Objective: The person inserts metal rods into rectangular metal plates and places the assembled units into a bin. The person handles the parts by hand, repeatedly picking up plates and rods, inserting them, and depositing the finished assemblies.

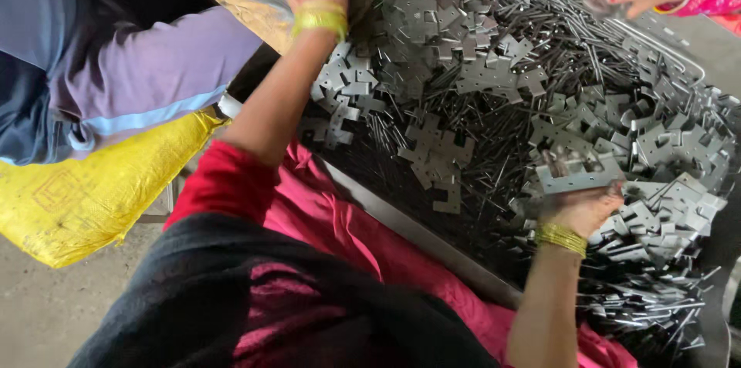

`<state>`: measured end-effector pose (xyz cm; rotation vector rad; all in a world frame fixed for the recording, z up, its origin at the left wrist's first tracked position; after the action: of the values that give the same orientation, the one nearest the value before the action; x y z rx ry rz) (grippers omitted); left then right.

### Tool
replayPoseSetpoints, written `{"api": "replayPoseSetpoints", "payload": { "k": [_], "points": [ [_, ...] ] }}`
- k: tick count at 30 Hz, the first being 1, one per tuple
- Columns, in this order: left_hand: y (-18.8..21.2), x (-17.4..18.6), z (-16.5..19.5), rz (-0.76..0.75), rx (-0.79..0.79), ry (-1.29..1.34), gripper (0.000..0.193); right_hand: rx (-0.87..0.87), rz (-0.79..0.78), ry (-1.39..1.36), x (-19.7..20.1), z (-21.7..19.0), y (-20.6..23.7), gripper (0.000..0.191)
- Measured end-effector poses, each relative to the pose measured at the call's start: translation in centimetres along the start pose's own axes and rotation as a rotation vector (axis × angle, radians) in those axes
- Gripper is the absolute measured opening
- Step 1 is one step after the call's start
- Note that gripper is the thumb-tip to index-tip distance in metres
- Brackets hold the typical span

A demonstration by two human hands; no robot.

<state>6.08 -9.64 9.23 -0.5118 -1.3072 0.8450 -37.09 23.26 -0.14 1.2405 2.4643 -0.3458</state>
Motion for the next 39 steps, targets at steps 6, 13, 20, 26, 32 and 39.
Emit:
{"api": "replayPoseSetpoints", "payload": {
  "k": [6,13,20,26,32,39],
  "points": [
    [18.8,8.6,6.0,-1.013,-0.6,-0.086,0.039,-0.082,-0.39,0.462,-10.8,4.4,0.1,0.044],
    [22.1,6.1,5.6,-1.13,-0.146,0.102,0.044,0.969,-0.916,1.545,-14.2,7.2,1.2,0.01],
    [21.3,5.0,3.7,-1.227,-0.194,0.159,0.031,0.709,-0.72,1.13,-10.8,3.1,3.0,0.023],
    [16.5,2.0,8.1,-0.592,-0.336,0.096,0.048,-0.179,-0.034,0.289,-4.3,4.3,6.2,0.03],
    [15.6,1.7,7.8,-0.658,-0.88,0.101,0.022,-0.714,-0.024,-0.264,-2.9,7.4,11.0,0.027],
    [16.4,3.6,6.5,-1.1,-1.037,-0.069,0.018,-0.682,-0.144,-0.336,-5.1,5.7,14.5,0.032]
  ]
}}
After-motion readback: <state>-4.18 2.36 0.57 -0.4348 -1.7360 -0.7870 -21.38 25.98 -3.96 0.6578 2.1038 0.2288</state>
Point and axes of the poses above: each hand's wrist, its own y-axis away from the middle knuckle, its own x-axis out of the back of the hand, z = x × y, the point moved 1 cm from there along -y, towards the middle knuckle, and after that the axes turned 6 degrees about -y, right-handed, at the moved point
